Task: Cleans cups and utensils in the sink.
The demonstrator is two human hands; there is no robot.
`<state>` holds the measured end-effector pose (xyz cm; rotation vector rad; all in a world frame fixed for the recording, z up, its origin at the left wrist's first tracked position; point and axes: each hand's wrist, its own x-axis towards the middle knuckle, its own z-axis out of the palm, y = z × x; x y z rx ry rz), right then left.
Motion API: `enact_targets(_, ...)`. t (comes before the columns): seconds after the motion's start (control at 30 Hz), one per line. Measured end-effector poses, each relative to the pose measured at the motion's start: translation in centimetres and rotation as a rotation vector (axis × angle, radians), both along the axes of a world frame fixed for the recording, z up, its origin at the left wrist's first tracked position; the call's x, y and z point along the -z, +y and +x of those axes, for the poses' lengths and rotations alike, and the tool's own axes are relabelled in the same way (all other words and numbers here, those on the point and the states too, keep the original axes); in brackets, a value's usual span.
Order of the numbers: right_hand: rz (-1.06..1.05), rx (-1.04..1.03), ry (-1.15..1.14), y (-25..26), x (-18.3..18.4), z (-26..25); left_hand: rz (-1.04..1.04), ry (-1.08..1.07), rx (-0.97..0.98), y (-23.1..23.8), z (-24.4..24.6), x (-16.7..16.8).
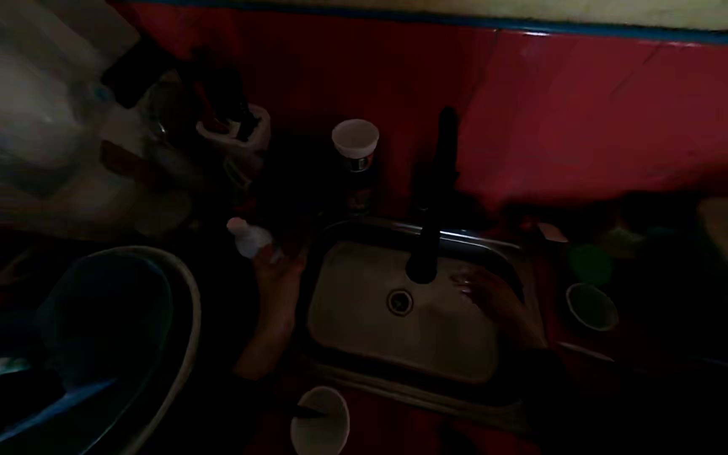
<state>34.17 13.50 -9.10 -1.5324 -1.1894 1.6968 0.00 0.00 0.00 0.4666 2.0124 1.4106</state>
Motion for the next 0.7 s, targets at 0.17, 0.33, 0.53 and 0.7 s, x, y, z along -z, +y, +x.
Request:
enact_targets(0.17,-0.065,0.035,0.079,-1.7,0.5,-5.7,0.035,0.043,0.046,1.2,1.0,-0.1)
enact_targets(0.33,-0.349,-0.012,0.163,-3.4,4.3,-7.7,-0.026,0.001,0.033,1.2,0.8,-0.4)
enact_targets(0.53,-0.262,-0.297,0.101,-8.8,5.8,-6.9,-0.040,0.083,0.503,-3.1,0.0,-3.2)
enact_targets(0.7,-0.145,-0.486,-0.066,-10.8,3.9,-7.0,-0.166,0.277,0.540,-8.3,0.0,-4.9)
